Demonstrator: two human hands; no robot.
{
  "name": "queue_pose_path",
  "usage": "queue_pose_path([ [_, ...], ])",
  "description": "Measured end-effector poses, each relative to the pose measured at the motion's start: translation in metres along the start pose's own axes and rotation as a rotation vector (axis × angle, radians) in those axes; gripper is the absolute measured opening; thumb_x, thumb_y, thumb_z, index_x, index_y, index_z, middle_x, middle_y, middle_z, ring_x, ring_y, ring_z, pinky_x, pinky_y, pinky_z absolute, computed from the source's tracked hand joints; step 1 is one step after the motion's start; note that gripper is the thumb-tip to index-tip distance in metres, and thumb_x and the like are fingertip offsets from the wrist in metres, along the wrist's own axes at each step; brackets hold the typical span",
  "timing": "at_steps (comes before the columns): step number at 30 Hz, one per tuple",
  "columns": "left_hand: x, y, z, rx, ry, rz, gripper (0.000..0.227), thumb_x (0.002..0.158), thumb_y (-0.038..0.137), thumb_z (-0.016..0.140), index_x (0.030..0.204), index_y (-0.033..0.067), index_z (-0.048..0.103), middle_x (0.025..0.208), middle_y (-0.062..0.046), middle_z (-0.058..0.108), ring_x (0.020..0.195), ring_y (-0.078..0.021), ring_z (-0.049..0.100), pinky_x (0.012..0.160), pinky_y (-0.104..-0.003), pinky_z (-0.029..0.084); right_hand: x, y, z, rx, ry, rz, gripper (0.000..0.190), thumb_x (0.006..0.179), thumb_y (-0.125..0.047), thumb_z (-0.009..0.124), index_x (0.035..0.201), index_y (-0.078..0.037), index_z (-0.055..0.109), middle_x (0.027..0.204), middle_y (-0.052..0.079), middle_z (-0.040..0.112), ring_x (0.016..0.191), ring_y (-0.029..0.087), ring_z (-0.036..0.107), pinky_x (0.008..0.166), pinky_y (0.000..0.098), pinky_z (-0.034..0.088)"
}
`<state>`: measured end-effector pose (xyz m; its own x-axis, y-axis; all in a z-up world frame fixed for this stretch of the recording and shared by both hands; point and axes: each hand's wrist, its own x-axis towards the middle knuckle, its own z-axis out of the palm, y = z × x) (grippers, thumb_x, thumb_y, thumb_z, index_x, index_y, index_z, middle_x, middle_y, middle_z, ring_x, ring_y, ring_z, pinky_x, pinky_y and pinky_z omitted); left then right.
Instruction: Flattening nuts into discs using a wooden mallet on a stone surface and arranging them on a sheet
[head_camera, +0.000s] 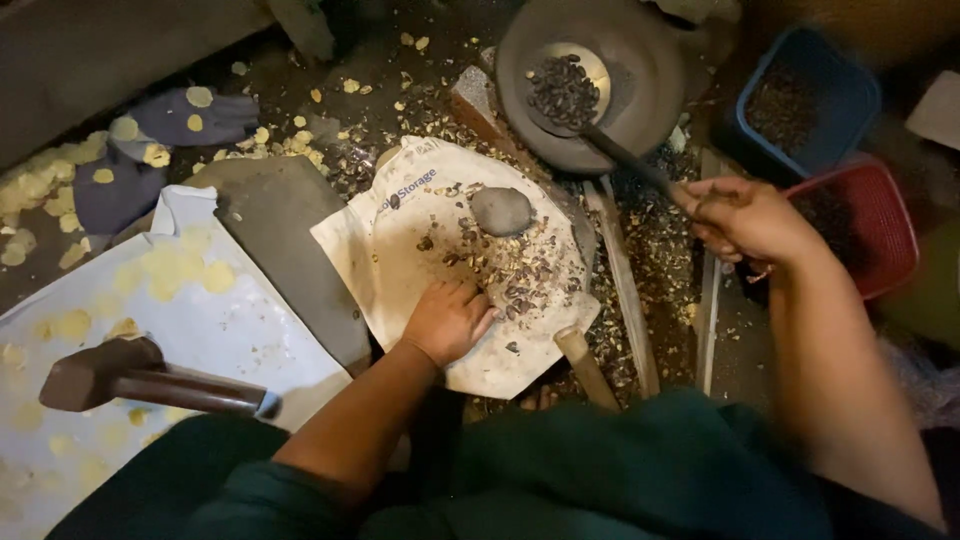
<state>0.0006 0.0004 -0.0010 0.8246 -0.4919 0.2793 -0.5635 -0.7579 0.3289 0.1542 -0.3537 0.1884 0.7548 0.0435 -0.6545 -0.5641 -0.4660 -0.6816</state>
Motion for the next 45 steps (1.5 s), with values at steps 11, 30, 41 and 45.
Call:
queue_pose_path([
  [11, -0.001, 0.001, 0.002, 0.012, -0.016, -0.009, 0.039, 0.106, 0.036, 0.054, 0.086, 0.0074, 0.071, 0.081, -0.012, 0.063, 0.075, -0.0321, 0.058, 0.068, -0.045, 0.043, 0.009, 0.02, -0.013, 0.047, 0.002, -0.083, 0.038, 0.102, -0.009, 0.052, 0.139, -0.002, 0.056, 0.06, 0.008, 0.036, 0.044, 0.015, 0.027, 0.04, 0.0308, 0.02],
  [30, 0.001, -0.001, 0.002, 0.037, -0.035, 0.003, 0.034, 0.102, 0.036, 0.059, 0.083, 0.0101, 0.065, 0.083, -0.012, 0.06, 0.077, -0.0346, 0.06, 0.067, -0.049, 0.043, 0.019, 0.031, -0.022, 0.178, -0.092, -0.113, 0.038, 0.104, -0.01, 0.048, 0.141, -0.004, 0.054, 0.069, 0.009, 0.04, 0.042, 0.008, 0.023, 0.036, 0.0234, 0.016],
  [41, -0.003, 0.0, 0.004, 0.031, -0.007, -0.012, 0.035, 0.104, 0.037, 0.058, 0.085, 0.0097, 0.068, 0.082, -0.012, 0.061, 0.076, -0.0335, 0.059, 0.068, -0.046, 0.042, 0.012, 0.026, -0.022, 0.089, -0.062, -0.071, 0.042, 0.103, -0.007, 0.049, 0.144, -0.004, 0.055, 0.071, 0.009, 0.042, 0.045, 0.01, 0.025, 0.038, 0.0252, 0.017],
  [45, -0.003, 0.002, 0.002, -0.009, -0.087, -0.071, 0.041, 0.106, 0.04, 0.053, 0.093, 0.0064, 0.073, 0.086, -0.012, 0.066, 0.077, -0.0289, 0.06, 0.074, -0.044, 0.047, 0.024, 0.034, -0.057, -0.278, -0.175, -0.109, 0.053, 0.104, -0.01, 0.049, 0.157, -0.01, 0.05, 0.077, 0.014, 0.057, 0.048, 0.022, 0.042, 0.046, 0.0351, 0.036],
])
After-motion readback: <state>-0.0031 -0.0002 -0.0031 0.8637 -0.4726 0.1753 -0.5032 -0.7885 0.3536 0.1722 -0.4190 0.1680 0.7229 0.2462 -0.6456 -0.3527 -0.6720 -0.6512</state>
